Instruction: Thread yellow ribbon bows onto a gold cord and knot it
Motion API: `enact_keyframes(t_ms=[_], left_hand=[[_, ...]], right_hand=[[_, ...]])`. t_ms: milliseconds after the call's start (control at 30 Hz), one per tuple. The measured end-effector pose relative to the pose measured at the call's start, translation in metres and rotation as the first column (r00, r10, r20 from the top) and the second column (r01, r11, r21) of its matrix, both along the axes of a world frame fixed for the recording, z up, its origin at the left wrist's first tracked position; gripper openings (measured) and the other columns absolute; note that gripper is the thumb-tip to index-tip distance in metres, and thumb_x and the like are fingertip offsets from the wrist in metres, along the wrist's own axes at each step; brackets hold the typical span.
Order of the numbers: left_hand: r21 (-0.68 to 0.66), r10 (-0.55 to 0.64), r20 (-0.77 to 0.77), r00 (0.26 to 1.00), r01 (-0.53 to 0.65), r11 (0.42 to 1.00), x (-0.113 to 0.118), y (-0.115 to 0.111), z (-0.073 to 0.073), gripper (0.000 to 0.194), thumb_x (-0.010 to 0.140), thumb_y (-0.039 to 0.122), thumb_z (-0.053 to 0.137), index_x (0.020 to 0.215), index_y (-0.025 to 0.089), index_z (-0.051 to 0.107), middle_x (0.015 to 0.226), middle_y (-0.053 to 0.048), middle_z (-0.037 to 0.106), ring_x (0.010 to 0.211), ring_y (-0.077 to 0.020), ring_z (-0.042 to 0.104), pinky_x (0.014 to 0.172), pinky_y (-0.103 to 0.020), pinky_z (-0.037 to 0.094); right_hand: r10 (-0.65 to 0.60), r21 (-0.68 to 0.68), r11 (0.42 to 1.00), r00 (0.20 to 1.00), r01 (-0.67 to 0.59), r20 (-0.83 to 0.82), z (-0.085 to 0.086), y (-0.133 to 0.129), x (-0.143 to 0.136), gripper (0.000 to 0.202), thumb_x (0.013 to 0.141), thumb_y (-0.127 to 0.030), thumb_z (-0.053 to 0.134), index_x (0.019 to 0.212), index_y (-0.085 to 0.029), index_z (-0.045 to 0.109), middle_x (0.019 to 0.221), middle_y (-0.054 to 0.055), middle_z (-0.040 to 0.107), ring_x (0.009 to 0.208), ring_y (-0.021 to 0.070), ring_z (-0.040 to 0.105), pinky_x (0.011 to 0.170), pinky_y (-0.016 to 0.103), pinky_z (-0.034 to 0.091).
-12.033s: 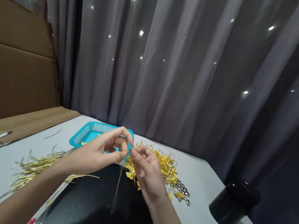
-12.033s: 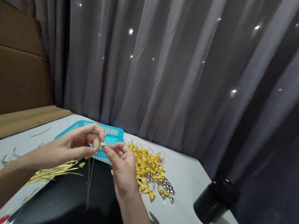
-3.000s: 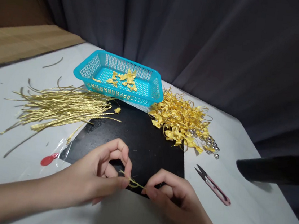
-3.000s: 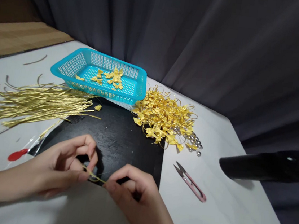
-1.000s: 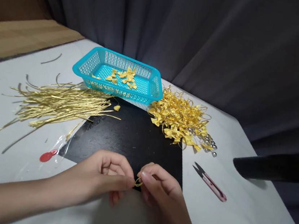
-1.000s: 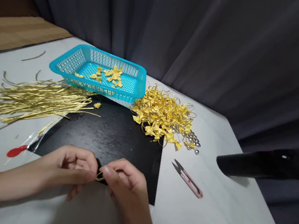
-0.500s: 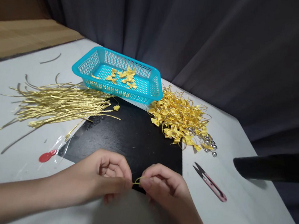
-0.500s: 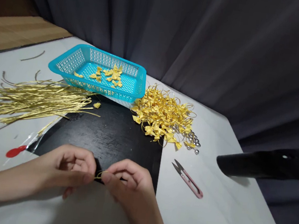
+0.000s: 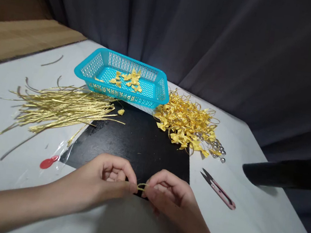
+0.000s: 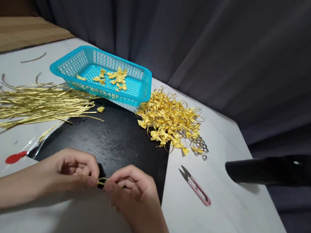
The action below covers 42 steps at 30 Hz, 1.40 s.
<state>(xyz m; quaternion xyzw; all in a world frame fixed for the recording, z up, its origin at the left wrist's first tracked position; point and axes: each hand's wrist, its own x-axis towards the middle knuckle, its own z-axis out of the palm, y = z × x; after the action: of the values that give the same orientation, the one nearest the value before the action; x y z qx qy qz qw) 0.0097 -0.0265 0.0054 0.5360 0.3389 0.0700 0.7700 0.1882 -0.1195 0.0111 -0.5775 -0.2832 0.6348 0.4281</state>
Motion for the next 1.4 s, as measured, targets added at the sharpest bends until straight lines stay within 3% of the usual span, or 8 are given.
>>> enact_keyframes(t_ms=[167,300,433,533,1100,1300,1400], left_hand=[[0.047,-0.004,-0.001,1.0,0.004,0.999,0.0,0.001,0.001,0.023,0.078,0.037,0.065,0.074,0.014,0.065,0.052,0.009,0.033,0.049,-0.0085,0.024,0.046,-0.024,0.015],[0.08,0.009,-0.008,1.0,-0.008,0.997,0.002,0.003,0.003,0.023,0.078,0.037,0.064,0.074,0.014,0.065,0.052,0.009,0.032,0.05,-0.0089,0.024,0.047,-0.024,0.015],[0.083,0.01,-0.009,1.0,-0.009,0.997,0.001,0.003,0.002,0.02,0.077,0.034,0.065,0.074,0.014,0.066,0.053,0.009,0.031,0.05,-0.0089,0.024,0.047,-0.024,0.015],[0.077,-0.001,-0.009,1.0,0.001,0.997,0.0,0.002,0.001,0.019,0.077,0.034,0.065,0.074,0.015,0.066,0.052,0.009,0.031,0.049,-0.0088,0.024,0.047,-0.025,0.014],[0.098,0.01,-0.039,0.999,-0.006,0.995,-0.001,0.002,0.002,0.021,0.08,0.036,0.064,0.075,0.016,0.069,0.049,0.01,0.025,0.047,-0.0089,0.02,0.046,-0.026,0.012],[0.098,0.013,-0.045,0.999,-0.008,0.995,-0.001,0.002,0.003,0.023,0.079,0.039,0.066,0.073,0.016,0.069,0.047,0.011,0.021,0.046,-0.0087,0.018,0.045,-0.026,0.012],[0.102,0.014,-0.045,0.999,-0.01,0.995,0.0,0.003,0.002,0.024,0.079,0.039,0.066,0.074,0.016,0.069,0.047,0.011,0.021,0.046,-0.0086,0.018,0.045,-0.026,0.012]], right_hand=[[0.057,0.064,0.996,0.996,-0.061,0.068,0.004,-0.001,0.003,0.03,0.079,-0.047,0.073,0.084,-0.018,0.07,0.068,0.0,0.061,0.057,0.0086,0.047,0.052,0.017,0.035],[0.084,0.188,0.97,0.941,-0.152,0.329,0.011,-0.001,0.004,0.012,0.084,-0.03,0.067,0.088,-0.02,0.071,0.073,0.0,0.063,0.06,0.0102,0.05,0.054,0.019,0.039],[-0.002,0.307,0.932,0.843,-0.194,0.538,0.011,-0.001,0.004,0.008,0.082,-0.02,0.067,0.087,-0.022,0.073,0.07,-0.002,0.064,0.057,0.011,0.05,0.054,0.02,0.041],[-0.053,0.337,0.926,0.825,-0.171,0.563,0.008,-0.002,0.005,0.008,0.085,-0.023,0.066,0.084,-0.024,0.073,0.067,-0.002,0.064,0.057,0.0117,0.05,0.053,0.021,0.04],[0.002,0.244,0.958,0.852,-0.152,0.524,0.009,-0.001,-0.002,0.016,0.087,-0.027,0.061,0.077,-0.023,0.073,0.07,-0.002,0.07,0.061,0.0129,0.058,0.055,0.02,0.041],[0.013,0.276,0.939,0.826,-0.204,0.563,0.006,0.0,0.0,0.016,0.089,-0.025,0.061,0.077,-0.022,0.071,0.068,-0.002,0.068,0.06,0.0116,0.056,0.053,0.019,0.04],[0.039,0.291,0.921,0.805,-0.258,0.592,0.009,-0.001,0.002,0.009,0.088,-0.023,0.061,0.087,-0.022,0.071,0.073,-0.002,0.067,0.06,0.0111,0.055,0.053,0.019,0.042]])
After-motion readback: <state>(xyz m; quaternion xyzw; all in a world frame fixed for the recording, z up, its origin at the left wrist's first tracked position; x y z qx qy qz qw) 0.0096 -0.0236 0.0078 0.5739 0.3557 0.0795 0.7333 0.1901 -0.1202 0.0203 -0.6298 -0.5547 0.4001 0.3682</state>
